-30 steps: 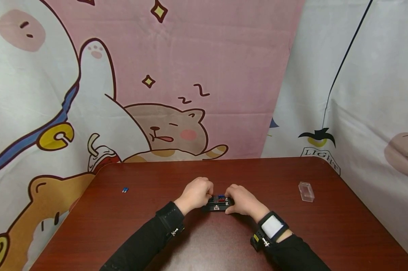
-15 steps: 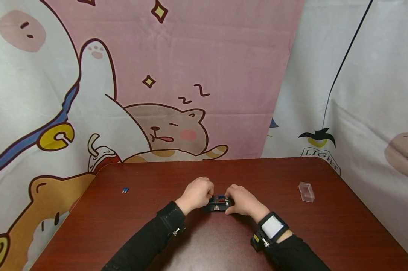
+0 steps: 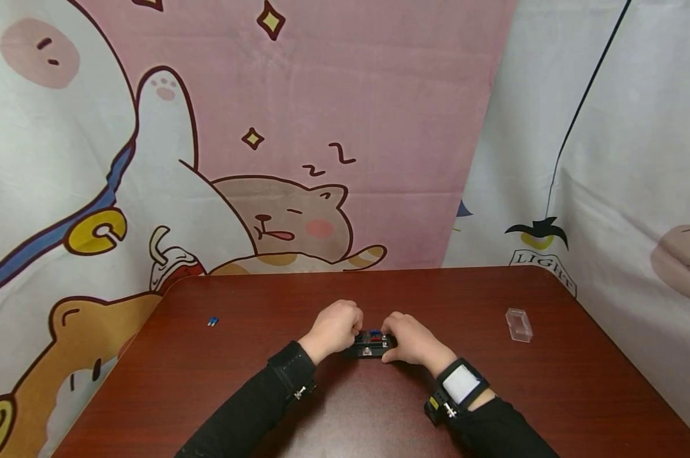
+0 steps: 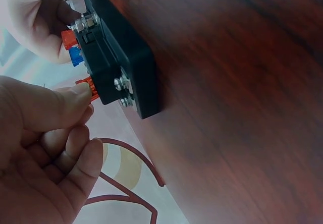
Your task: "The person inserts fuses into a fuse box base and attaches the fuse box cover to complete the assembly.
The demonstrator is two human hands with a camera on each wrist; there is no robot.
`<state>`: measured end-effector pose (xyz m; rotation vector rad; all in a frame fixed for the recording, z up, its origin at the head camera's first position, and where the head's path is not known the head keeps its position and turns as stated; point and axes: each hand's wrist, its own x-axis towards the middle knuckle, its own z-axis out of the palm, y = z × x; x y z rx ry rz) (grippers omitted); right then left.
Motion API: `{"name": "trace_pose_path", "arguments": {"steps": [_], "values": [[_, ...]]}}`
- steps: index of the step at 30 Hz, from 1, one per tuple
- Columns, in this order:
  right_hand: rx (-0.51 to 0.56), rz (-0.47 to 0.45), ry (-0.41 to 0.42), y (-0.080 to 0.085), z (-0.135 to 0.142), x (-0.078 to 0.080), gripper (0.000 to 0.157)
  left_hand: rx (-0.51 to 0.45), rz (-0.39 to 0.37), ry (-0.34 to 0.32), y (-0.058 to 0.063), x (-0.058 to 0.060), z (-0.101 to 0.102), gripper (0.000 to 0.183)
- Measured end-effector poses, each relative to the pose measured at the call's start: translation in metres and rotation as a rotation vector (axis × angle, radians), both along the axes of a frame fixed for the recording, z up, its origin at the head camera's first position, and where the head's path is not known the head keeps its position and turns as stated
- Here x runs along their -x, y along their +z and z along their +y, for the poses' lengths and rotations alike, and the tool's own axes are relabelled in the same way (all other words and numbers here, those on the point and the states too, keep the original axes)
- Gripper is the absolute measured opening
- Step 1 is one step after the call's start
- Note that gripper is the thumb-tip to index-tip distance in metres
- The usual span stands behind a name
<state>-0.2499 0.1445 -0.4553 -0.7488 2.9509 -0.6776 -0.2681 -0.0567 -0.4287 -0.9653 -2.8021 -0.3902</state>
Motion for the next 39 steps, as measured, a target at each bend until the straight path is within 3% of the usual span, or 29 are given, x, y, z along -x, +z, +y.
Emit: {"name": "trace_pose_path", "arguments": {"steps": [14,25,39], "values": [[0.005,-0.003,-0.005,-0.001,-0.0001,-0.001,0.042,0.046,0.028,0.0,-0.0023,0.0011,0.0024,0.023],[0.001,-0.009,-0.006,-0.0002,0.0002,0.0004,0.042,0.117,0.128,-0.043,-0.0014,-0.002,0.0038,0.025],[-0.013,-0.004,-0.008,-0.0009,-0.0003,0.0006,0.042,0.072,0.078,-0.061,-0.0038,0.0007,-0.0019,0.02]]}}
